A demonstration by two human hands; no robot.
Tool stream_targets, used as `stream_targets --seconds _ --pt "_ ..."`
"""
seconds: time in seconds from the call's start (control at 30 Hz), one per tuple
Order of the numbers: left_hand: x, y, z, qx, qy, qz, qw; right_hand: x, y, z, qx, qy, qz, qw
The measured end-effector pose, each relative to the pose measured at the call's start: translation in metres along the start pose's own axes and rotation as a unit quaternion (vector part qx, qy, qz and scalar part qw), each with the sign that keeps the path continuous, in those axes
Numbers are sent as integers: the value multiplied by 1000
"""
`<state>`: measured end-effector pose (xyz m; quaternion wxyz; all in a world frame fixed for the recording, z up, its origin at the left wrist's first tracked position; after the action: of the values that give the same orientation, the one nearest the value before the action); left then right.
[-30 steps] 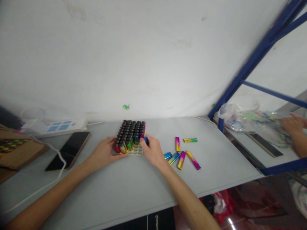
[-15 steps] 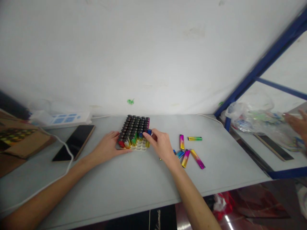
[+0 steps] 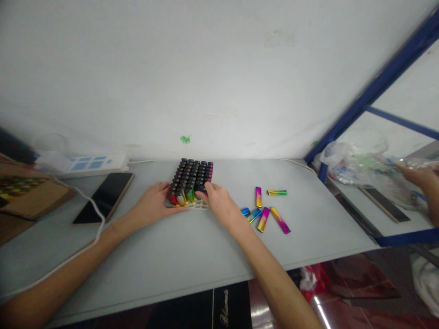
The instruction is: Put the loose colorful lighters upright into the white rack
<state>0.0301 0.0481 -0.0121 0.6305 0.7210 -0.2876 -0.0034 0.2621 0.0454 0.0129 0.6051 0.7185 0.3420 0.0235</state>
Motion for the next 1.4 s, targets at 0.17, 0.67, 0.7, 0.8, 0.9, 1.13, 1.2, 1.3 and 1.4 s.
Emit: stream_targets --seconds 0.17,0.67,0.7,0.8,0.9,1.13,1.2,1.3,1.4 --pt "0 1 0 7 5 28 1000 -3 7 -13 -68 33 61 995" --pt "0 2 -2 4 5 -1 1000 -1 8 -4 -39 19 -27 999" --pt "0 3 -1 7 4 -3 1000 2 10 1 -27 16 -42 999" --pt "1 3 -1 13 -6 -2 1000 20 25 25 28 -18 -63 997" --pt "1 4 -1 9 -10 1 1000 46 52 56 91 -55 -50 993" --pt "2 3 -2 3 -5 -22 1000 70 92 107 54 -58 -59 995" --pt "2 3 -2 -4 -3 -22 1000 63 96 114 59 -56 -79 994" --pt "2 5 -2 -1 -2 -3 1000 50 102 120 97 -60 -88 990" --pt "0 6 -2 0 3 19 1000 42 106 125 155 -65 -76 983"
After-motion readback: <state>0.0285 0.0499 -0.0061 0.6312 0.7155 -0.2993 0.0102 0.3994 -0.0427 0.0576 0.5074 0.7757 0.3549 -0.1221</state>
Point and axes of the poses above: each hand's wrist, its own z-axis away from the middle knuckle, its own y-axis out of the back of the hand, x = y × z, the point moved 5 cm from there along -z, towards the middle knuckle, and after that the axes turned 6 degrees about z, right-handed, at the moved point
